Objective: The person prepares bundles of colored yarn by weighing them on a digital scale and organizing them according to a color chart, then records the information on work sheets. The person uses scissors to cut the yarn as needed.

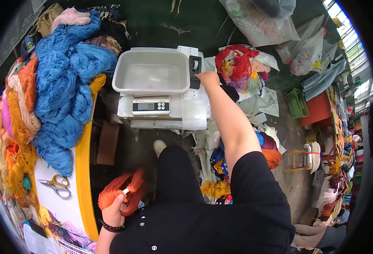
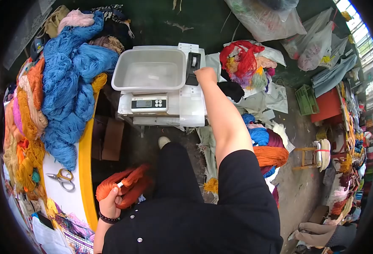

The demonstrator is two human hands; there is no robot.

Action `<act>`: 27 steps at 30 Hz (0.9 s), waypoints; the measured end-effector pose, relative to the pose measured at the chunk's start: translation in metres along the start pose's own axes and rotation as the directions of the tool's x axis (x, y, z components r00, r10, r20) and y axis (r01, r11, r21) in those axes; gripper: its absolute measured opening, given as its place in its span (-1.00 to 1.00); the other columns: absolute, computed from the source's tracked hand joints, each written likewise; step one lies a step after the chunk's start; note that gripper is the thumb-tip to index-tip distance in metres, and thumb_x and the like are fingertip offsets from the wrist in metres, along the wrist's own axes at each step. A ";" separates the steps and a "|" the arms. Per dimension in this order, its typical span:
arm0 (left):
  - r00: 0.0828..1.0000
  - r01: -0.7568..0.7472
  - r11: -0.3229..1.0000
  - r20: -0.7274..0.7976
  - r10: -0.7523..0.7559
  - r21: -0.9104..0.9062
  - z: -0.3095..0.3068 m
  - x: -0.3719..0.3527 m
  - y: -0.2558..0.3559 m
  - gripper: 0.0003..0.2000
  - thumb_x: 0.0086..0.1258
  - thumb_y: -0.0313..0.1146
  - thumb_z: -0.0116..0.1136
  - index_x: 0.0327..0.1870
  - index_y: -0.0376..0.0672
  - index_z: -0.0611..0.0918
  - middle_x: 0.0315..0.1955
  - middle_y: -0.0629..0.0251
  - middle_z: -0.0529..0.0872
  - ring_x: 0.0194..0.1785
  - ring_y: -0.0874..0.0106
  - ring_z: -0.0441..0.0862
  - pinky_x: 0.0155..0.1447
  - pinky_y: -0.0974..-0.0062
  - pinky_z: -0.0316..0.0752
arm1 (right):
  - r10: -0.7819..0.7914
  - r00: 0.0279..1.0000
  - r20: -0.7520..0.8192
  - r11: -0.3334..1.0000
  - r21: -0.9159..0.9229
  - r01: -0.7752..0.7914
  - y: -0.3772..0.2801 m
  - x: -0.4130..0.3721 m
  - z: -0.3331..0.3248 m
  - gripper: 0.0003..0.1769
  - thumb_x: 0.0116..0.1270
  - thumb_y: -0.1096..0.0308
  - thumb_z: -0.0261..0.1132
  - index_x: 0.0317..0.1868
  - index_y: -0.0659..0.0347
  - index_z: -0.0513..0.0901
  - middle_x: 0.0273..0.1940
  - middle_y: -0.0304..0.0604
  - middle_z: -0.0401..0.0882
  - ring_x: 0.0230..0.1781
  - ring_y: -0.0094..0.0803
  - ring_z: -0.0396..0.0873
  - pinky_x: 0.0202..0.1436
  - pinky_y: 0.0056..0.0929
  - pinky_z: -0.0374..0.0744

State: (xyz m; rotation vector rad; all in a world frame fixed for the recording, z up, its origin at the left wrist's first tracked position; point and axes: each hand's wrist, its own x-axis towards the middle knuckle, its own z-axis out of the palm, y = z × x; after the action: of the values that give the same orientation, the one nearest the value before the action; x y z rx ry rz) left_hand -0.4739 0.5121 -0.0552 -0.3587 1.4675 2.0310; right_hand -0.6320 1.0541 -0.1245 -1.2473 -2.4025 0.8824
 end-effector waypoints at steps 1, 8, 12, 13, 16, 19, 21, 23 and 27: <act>1.000 0.009 1.000 0.004 -0.009 0.003 0.000 0.001 0.000 -0.93 0.36 -0.46 0.13 -0.24 -0.25 0.60 -0.50 0.39 0.61 -0.62 0.71 0.30 -0.49 0.73 0.14 | 0.000 1.000 -0.001 1.000 -0.001 0.000 0.002 0.004 0.003 -0.73 0.05 0.19 0.40 -0.28 0.17 0.76 -0.25 -0.01 0.71 -0.23 -0.14 0.67 -0.09 -0.29 0.57; 1.000 0.017 1.000 -0.005 -0.017 0.020 0.001 0.001 -0.001 -0.93 0.35 -0.46 0.13 -0.24 -0.25 0.61 -0.51 0.38 0.62 -0.60 0.70 0.33 -0.47 0.73 0.17 | 0.125 0.984 0.127 0.911 0.379 -0.164 0.018 0.016 0.027 -0.84 0.15 0.37 0.35 -0.28 0.23 0.63 -0.42 -0.14 0.59 -0.37 -0.34 0.58 -0.20 -0.27 0.57; 1.000 0.021 1.000 0.009 -0.021 0.004 0.000 0.002 -0.003 -0.92 0.35 -0.46 0.14 -0.22 -0.24 0.61 -0.51 0.38 0.62 -0.60 0.70 0.34 -0.47 0.72 0.18 | 0.342 0.889 0.306 0.548 0.704 -0.453 -0.004 -0.013 0.005 -0.83 0.24 0.44 0.29 -0.16 0.25 0.57 -0.28 -0.16 0.57 -0.34 -0.36 0.55 -0.07 -0.24 0.54; 1.000 0.027 1.000 0.011 -0.027 -0.003 0.000 0.002 -0.004 -0.92 0.34 -0.45 0.14 -0.22 -0.24 0.61 -0.50 0.37 0.63 -0.60 0.69 0.34 -0.47 0.71 0.18 | 0.342 0.888 0.307 0.548 0.702 -0.454 -0.002 -0.014 0.006 -0.83 0.24 0.44 0.29 -0.16 0.25 0.57 -0.28 -0.16 0.57 -0.34 -0.36 0.55 -0.07 -0.24 0.54; 0.999 0.037 0.999 0.012 -0.037 -0.011 0.001 0.001 -0.005 -0.91 0.34 -0.44 0.15 -0.22 -0.24 0.61 -0.49 0.36 0.63 -0.60 0.69 0.34 -0.47 0.71 0.18 | 0.356 0.874 0.330 0.491 0.730 -0.475 0.005 -0.015 0.007 -0.86 0.19 0.49 0.31 -0.22 0.27 0.59 -0.32 -0.15 0.58 -0.36 -0.35 0.55 -0.05 -0.26 0.50; 0.999 0.051 0.999 0.004 -0.051 -0.015 0.000 0.002 -0.006 -0.91 0.34 -0.44 0.16 -0.22 -0.23 0.61 -0.49 0.36 0.63 -0.60 0.68 0.35 -0.47 0.71 0.19 | 0.353 0.884 0.306 0.477 0.754 -0.452 0.016 -0.015 0.017 -0.88 0.11 0.54 0.36 -0.31 0.26 0.62 -0.38 -0.15 0.58 -0.38 -0.34 0.54 -0.14 -0.24 0.47; 0.998 0.057 0.998 -0.007 -0.057 -0.019 -0.001 0.002 -0.006 -0.91 0.34 -0.43 0.16 -0.22 -0.23 0.61 -0.48 0.36 0.63 -0.60 0.68 0.35 -0.48 0.71 0.18 | 0.381 0.878 0.291 0.514 0.722 -0.462 0.010 -0.018 0.014 -0.88 0.11 0.54 0.36 -0.31 0.27 0.61 -0.38 -0.15 0.57 -0.39 -0.35 0.53 -0.17 -0.25 0.47; 0.998 0.061 0.998 0.008 -0.061 -0.022 -0.001 0.000 -0.006 -0.91 0.34 -0.43 0.16 -0.22 -0.22 0.61 -0.48 0.36 0.63 -0.60 0.68 0.35 -0.48 0.71 0.18 | 0.414 0.868 0.273 0.548 0.686 -0.477 0.005 -0.022 0.013 -0.87 0.11 0.55 0.36 -0.30 0.27 0.61 -0.37 -0.15 0.57 -0.40 -0.35 0.52 -0.19 -0.25 0.48; 0.999 0.052 0.999 0.012 -0.052 -0.012 -0.001 0.000 -0.006 -0.91 0.34 -0.42 0.15 -0.22 -0.21 0.60 -0.49 0.37 0.63 -0.60 0.68 0.35 -0.49 0.71 0.18 | 0.494 0.838 0.233 0.492 0.719 -0.490 0.001 -0.022 0.014 -0.84 0.07 0.60 0.36 -0.32 0.28 0.59 -0.36 -0.15 0.56 -0.40 -0.34 0.51 -0.28 -0.28 0.49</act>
State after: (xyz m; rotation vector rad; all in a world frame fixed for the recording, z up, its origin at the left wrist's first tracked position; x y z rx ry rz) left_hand -0.4698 0.5125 -0.0602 -0.3848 1.4250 1.9983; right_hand -0.6260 1.0313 -0.1354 -1.5256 -1.2982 1.8028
